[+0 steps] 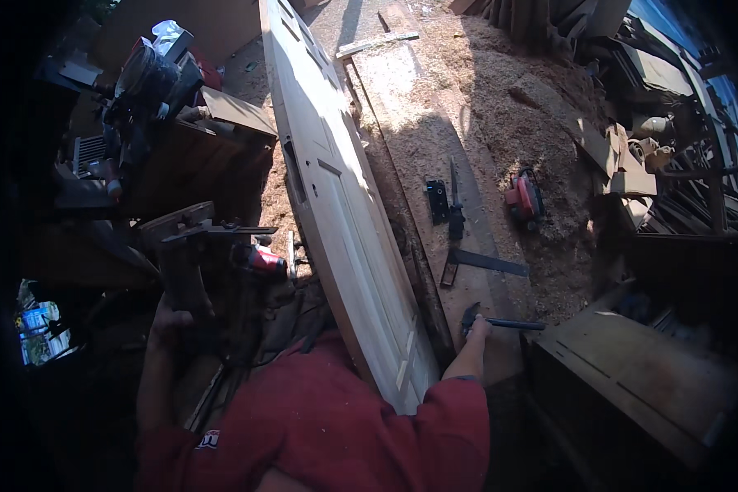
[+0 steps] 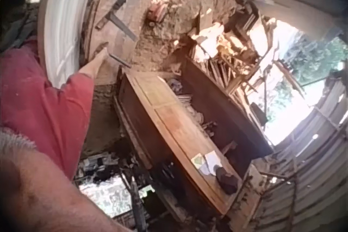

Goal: The person routes the edge of a wooden door using a handheld router, periodically stopping to check the work and use a combination square.

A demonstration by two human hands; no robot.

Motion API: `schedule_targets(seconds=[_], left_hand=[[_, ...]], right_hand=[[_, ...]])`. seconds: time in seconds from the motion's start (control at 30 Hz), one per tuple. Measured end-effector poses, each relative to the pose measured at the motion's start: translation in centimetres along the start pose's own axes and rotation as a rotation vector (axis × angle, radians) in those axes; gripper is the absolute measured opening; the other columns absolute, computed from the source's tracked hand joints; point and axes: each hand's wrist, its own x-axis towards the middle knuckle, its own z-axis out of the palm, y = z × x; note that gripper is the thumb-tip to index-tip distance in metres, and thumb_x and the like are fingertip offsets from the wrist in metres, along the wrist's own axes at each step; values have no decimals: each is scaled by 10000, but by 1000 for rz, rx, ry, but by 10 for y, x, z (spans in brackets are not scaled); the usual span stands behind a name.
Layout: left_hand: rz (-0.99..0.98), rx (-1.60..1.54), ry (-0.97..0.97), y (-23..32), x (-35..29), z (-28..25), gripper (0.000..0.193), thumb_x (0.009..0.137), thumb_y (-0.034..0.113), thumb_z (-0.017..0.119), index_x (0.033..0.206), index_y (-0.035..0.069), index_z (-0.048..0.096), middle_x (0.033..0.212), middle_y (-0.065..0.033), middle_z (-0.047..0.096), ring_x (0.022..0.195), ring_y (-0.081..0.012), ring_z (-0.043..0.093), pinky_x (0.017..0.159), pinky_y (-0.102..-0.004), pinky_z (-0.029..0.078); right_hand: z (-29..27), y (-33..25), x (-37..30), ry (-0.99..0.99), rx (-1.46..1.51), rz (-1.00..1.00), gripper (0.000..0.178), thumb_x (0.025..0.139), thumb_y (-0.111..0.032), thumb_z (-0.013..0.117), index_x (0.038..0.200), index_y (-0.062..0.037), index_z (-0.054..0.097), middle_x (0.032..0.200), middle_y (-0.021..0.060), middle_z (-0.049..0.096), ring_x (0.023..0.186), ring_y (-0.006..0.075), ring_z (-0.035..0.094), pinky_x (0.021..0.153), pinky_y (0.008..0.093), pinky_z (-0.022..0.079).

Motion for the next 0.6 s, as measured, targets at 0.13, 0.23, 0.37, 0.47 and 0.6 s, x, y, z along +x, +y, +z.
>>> schedule_targets(seconds=[0.13, 0.23, 0.37, 0.47, 0.6], left_hand=[[-5, 16, -19, -8, 11, 2, 605, 627, 253, 851, 1103, -34, 612, 937, -140, 694, 844, -248, 700, 760, -375, 577], [-55, -76, -71, 1, 19, 15, 636, 650, 297, 850, 1131, -31, 594, 948, -149, 690, 860, -247, 699, 771, -381, 582], [-25, -220, -156, 8, 46, 26, 704, 713, 317, 824, 1238, -39, 518, 998, -177, 675, 872, -244, 700, 774, -382, 599], [-106, -445, -307, 13, 58, 31, 622, 826, 324, 754, 1250, -51, 494, 1011, -203, 667, 861, -270, 706, 729, -413, 617], [-229, -681, -367, 20, 73, 76, 542, 953, 393, 596, 1234, -55, 477, 1022, -245, 655, 847, -320, 717, 724, -432, 630]], right_hand=[[-4, -22, -42, 298, -533, -355, 488, 848, -198, 705, 1257, 11, 540, 1115, 179, 627, 1010, 353, 622, 869, 439, 500], [5, -90, -156, 223, -518, -1047, 564, 812, -147, 703, 1323, -25, 499, 1289, 220, 540, 1204, 372, 523, 1022, 451, 414], [19, -191, -332, 101, -376, -1903, 570, 779, -122, 742, 1292, -57, 503, 1259, 189, 555, 1192, 374, 520, 1015, 477, 412], [41, -222, -425, 4, -205, -2375, 465, 843, -194, 737, 1246, -96, 527, 1256, 169, 558, 1164, 345, 549, 989, 480, 424], [71, -226, -489, -213, -321, -2625, 377, 869, -193, 710, 1215, -139, 571, 1335, 148, 547, 1265, 331, 514, 1060, 483, 392]])
